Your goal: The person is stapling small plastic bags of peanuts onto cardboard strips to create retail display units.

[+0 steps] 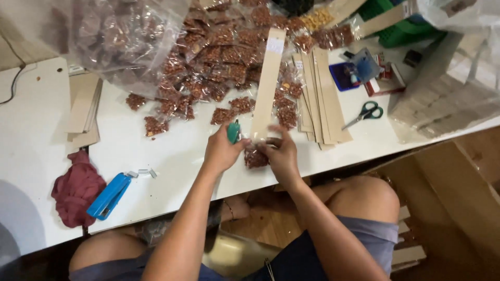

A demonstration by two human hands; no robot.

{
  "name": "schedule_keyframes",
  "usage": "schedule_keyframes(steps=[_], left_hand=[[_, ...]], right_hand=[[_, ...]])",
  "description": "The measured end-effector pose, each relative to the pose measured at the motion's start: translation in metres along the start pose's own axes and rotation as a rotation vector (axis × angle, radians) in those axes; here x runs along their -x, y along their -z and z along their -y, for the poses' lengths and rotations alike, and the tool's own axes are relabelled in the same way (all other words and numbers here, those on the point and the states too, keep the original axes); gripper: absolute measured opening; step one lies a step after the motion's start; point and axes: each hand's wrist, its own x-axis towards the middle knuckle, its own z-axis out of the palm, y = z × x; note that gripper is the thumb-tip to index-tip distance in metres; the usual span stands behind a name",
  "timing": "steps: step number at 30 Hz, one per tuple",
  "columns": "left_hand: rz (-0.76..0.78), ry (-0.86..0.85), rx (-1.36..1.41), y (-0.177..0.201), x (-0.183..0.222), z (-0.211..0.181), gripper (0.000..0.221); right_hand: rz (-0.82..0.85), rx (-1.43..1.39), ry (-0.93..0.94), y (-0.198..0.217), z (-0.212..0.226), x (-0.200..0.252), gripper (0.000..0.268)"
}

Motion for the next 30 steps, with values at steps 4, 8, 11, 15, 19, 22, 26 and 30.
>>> schedule_keyframes(steps=[4,8,11,15,19,22,26,30], left_hand=[[-0.082,0.077,0.219,-0.028,0.000,0.018,0.033],[-0.148,0.096,0.341,-0.024,0.007,0.010,0.036],[-0.186,0.114,0.417,-0.024,0.010,0.011,0.034],[-0.237,0.092,0.438,-0.023,0.016,0.014,0.028],[-0.212,0.078,0.399,-0.018,0.015,0.002,0.026],[-0.316,0.111,0.545,-0.018,0.013,-0.025,0.017],[-0.464,0.014,0.696,-0.046,-0.014,-0.021,0.042],[-0.494,-0.024,0.816,-0.069,-0.037,-0.005,0.048]], right_hand=[[0.030,-0.077,-0.025,0.002,-0.013,-0.012,0.050],[0.045,-0.238,-0.041,0.003,-0.027,-0.019,0.035],[0.056,-0.316,-0.030,0.003,-0.026,-0.017,0.036],[0.028,-0.322,-0.012,-0.007,-0.021,-0.012,0.039],[0.016,-0.287,0.015,-0.006,-0.031,-0.018,0.039],[0.007,-0.218,0.031,-0.004,-0.038,-0.019,0.039],[-0.014,-0.117,0.067,-0.009,-0.030,-0.006,0.036],[-0.048,-0.041,0.090,-0.016,-0.048,-0.003,0.033]])
